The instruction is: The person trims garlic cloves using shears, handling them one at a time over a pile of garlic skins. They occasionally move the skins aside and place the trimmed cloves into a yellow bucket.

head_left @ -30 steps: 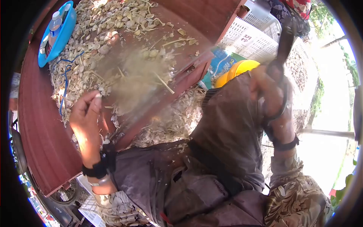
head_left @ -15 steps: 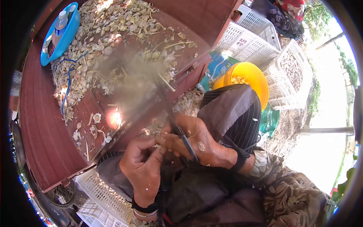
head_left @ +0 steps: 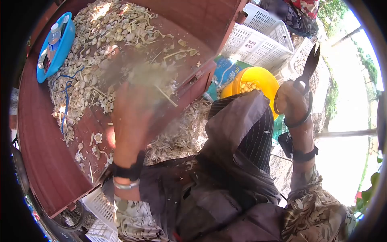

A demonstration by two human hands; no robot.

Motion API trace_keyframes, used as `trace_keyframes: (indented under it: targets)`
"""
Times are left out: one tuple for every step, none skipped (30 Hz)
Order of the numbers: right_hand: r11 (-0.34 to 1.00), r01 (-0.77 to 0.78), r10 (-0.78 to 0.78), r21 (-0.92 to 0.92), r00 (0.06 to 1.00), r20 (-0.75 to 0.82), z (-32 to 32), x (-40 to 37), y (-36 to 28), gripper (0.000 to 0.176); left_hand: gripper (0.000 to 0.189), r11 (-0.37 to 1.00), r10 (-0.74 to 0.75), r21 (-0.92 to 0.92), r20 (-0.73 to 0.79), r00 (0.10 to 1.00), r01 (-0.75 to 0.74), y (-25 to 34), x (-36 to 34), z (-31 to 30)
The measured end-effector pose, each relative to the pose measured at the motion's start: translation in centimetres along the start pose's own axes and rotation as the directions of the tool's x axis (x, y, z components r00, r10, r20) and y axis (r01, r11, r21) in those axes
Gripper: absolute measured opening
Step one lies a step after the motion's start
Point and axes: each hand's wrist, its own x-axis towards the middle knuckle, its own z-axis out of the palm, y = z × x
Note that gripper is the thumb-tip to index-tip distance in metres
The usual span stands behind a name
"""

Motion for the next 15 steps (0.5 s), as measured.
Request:
trace_keyframes:
  targets:
    - [0.993, -0.089, 0.089, 0.074, 0.996, 0.008, -0.2, -0.5, -0.1, 0.021, 0.028, 0.999, -0.031, -0.006, 0.078, 0.996, 0.031, -1.4, 0.6, 0.9]
    - [0.972, -0.18, 0.178, 0.151, 0.984, 0.024, -0.3, -1.0, -0.2, 0.021, 0.027, 0.998, -0.06, -0.007, 0.158, 0.986, 0.062, -3.1, 1.0, 1.7]
    - [0.936, -0.268, 0.264, 0.228, 0.963, 0.045, -0.4, -1.2, -0.2, 0.022, 0.026, 0.984, -0.173, -0.012, 0.139, 0.975, 0.176, -5.5, 1.1, 2.6]
    - [0.966, -0.209, 0.208, 0.153, 0.978, 0.019, -0.1, -1.3, -0.1, 0.022, 0.027, 0.97, -0.228, -0.077, 0.05, 0.972, 0.231, -6.8, 0.9, 2.2]
    - [0.986, -0.153, 0.154, 0.073, 0.988, -0.003, 0.5, -1.5, -0.1, 0.023, 0.027, 0.949, -0.287, -0.147, -0.031, 0.957, 0.279, -7.8, 0.2, 1.7]
    - [0.995, -0.099, 0.099, -0.011, 0.995, -0.021, 1.1, -1.8, -0.3, 0.023, 0.028, 0.921, -0.348, -0.222, -0.106, 0.931, 0.319, -7.6, -0.5, 1.0]
    - [0.976, -0.186, 0.186, 0.114, 0.982, 0.015, 1.6, -1.8, -1.1, 0.021, 0.026, 0.977, -0.209, -0.017, -0.227, 0.951, 0.211, -7.0, -1.3, 0.1]
    - [0.986, -0.151, 0.146, 0.065, 0.987, 0.07, 2.3, -1.9, -1.9, 0.02, 0.025, 0.973, -0.045, 0.199, -0.32, 0.946, 0.114, -4.9, -1.7, -2.0]
    - [0.994, -0.108, 0.105, 0.019, 0.986, 0.127, 3.1, -2.2, -2.5, 0.018, 0.023, 0.909, 0.133, 0.415, -0.374, 0.918, 0.038, -2.9, -2.4, -3.3]
    - [0.985, -0.171, 0.164, 0.021, 0.967, 0.196, 4.3, -2.6, -3.6, 0.017, 0.024, 0.987, -0.144, 0.014, -0.352, 0.925, 0.159, -1.0, -3.7, -3.5]
    - [0.972, -0.234, 0.221, 0.015, 0.939, 0.264, 5.5, -3.1, -4.7, 0.016, 0.027, 0.88, -0.387, -0.378, -0.22, 0.896, 0.287, 1.3, -5.3, -3.7]
    - [0.918, -0.394, 0.358, 0.038, 0.867, 0.346, 7.0, -3.6, -5.7, 0.017, 0.032, 0.387, -0.574, -0.79, 0.197, 0.795, 0.476, 3.8, -7.1, -4.3]
    - [0.974, -0.217, 0.17, 0.064, 0.891, 0.421, 8.5, -4.6, -5.1, 0.021, 0.035, -0.037, -0.422, -0.878, 0.446, 0.789, 0.476, 5.3, -8.5, -4.2]
    - [0.994, -0.035, -0.02, 0.104, 0.874, 0.486, 10.0, -5.6, -4.2, 0.025, 0.036, -0.354, -0.326, -0.787, 0.61, 0.722, 0.505, 6.2, -9.7, -4.1]
    - [0.997, 0.025, -0.063, 0.072, 0.809, 0.585, 11.2, -6.4, -4.3, 0.029, 0.037, -0.626, -0.174, -0.6, 0.731, 0.66, 0.498, 6.7, -10.7, -3.9]
